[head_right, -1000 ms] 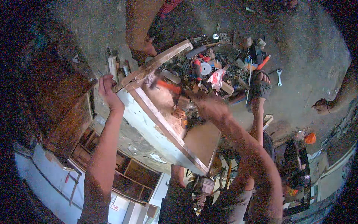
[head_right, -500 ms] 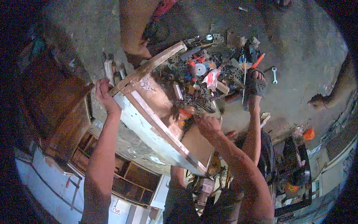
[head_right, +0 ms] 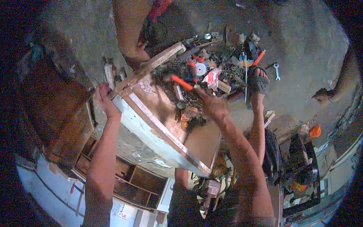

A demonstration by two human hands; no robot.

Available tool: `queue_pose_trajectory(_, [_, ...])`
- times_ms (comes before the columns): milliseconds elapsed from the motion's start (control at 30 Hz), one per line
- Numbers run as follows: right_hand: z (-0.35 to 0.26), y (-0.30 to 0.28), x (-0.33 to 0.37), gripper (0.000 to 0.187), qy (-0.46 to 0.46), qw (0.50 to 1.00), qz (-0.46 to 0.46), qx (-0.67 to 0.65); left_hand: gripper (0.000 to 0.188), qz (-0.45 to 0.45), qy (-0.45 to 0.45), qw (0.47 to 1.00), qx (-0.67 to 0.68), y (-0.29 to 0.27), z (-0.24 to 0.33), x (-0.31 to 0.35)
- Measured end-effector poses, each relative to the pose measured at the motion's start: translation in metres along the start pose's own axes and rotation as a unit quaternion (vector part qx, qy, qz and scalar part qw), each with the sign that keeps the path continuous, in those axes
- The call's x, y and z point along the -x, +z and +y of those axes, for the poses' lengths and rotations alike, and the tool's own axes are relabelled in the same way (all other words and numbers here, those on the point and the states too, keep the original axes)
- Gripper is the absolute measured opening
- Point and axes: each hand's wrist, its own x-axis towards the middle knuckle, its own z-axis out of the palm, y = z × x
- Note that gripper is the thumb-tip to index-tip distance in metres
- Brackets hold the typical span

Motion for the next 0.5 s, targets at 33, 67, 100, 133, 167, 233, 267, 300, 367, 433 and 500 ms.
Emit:
queue_pose_trajectory(33, [0.012, 0.025, 0.004, 0.058, 0.000, 1.000, 0.003, 0.001, 0.026, -0.001, 0.002, 1.000, 0.002, 0.000, 0.002, -0.001])
queue_pose_trajectory(67, [0.039, 0.059, 0.019, 0.054, -0.014, 0.998, 0.049, -0.039, 0.027, -0.017, -0.008, 1.000, -0.009, 0.009, -0.001, 0.003])
queue_pose_trajectory(100, [0.047, 0.081, 0.032, 0.052, -0.039, 0.991, 0.092, -0.088, 0.027, -0.030, -0.012, 0.999, -0.033, 0.009, 0.001, 0.003])
queue_pose_trajectory(133, [0.027, 0.083, 0.042, 0.056, -0.006, 0.999, -0.021, -0.040, 0.027, -0.026, -0.003, 0.999, -0.046, 0.001, 0.010, 0.002])
queue_pose_trajectory(167, [0.014, 0.081, 0.055, 0.059, 0.033, 0.990, -0.135, 0.019, 0.028, -0.018, -0.010, 0.999, -0.046, -0.001, 0.012, 0.004])
queue_pose_trajectory(233, [0.035, 0.103, 0.076, 0.062, 0.069, 0.985, -0.157, 0.015, 0.028, -0.017, -0.018, 0.999, -0.029, 0.010, 0.011, 0.004])
queue_pose_trajectory(267, [0.034, 0.095, 0.079, 0.062, 0.068, 0.985, -0.158, 0.015, 0.028, -0.016, -0.017, 0.999, -0.025, 0.008, 0.007, 0.003])
queue_pose_trajectory(300, [0.029, 0.077, 0.089, 0.061, 0.044, 0.985, -0.168, 0.017, 0.028, -0.016, -0.017, 0.999, -0.023, 0.005, 0.002, 0.003])
queue_pose_trajectory(367, [0.009, 0.041, 0.098, 0.061, 0.011, 0.983, -0.180, 0.015, 0.028, -0.020, -0.006, 0.999, -0.029, -0.003, 0.006, -0.001])
queue_pose_trajectory(433, [-0.007, 0.011, 0.096, 0.058, -0.020, 0.984, -0.170, 0.046, 0.028, -0.027, -0.004, 0.999, -0.025, -0.006, 0.005, 0.000])
queue_pose_trajectory(500, [-0.006, 0.012, 0.085, 0.056, -0.089, 0.995, 0.009, -0.052, 0.029, -0.041, -0.001, 0.999, -0.014, -0.002, 0.001, -0.002])
